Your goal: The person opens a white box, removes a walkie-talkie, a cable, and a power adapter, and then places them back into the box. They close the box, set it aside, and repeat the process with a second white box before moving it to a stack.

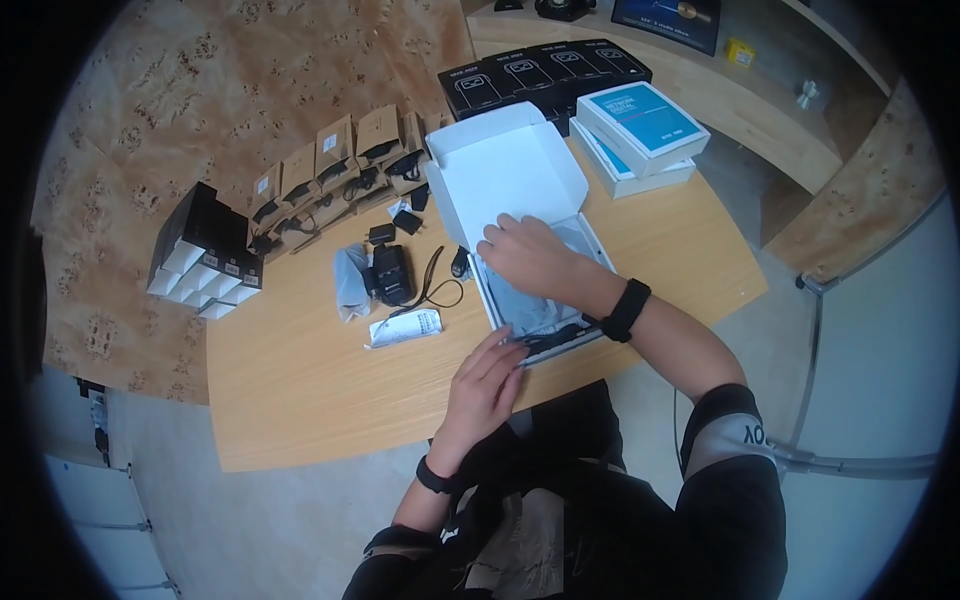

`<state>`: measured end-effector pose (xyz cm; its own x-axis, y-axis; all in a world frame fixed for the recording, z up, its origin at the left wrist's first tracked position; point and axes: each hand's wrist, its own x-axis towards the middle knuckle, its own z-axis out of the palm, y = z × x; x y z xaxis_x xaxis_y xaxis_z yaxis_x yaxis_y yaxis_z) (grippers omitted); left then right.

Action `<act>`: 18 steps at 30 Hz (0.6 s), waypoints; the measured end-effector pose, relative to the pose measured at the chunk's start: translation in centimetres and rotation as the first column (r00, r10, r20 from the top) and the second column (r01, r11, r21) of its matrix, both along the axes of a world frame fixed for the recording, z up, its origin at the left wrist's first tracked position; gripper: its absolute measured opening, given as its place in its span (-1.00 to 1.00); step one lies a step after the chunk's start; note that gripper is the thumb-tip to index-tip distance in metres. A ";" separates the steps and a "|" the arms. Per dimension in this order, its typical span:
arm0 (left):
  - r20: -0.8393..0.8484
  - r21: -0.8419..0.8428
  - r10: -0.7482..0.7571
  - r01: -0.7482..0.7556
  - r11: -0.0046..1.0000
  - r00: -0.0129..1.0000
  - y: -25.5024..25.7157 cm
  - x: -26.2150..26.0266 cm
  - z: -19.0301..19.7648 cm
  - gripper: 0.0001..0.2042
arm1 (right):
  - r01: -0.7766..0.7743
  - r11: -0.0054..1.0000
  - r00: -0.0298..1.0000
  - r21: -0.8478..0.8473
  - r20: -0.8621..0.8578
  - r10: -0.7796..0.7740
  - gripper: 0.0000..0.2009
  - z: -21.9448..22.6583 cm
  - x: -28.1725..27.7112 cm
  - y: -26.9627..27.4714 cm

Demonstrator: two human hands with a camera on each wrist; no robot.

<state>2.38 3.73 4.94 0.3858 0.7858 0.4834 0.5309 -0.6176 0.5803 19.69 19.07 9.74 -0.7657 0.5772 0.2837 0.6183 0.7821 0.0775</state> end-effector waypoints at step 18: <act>-0.240 0.075 -0.048 0.067 0.995 0.970 0.7 -0.4 3.5 -0.69 | 0.008 0.925 0.980 -0.381 -0.181 -0.083 -0.57 2.3 6.5 -5.9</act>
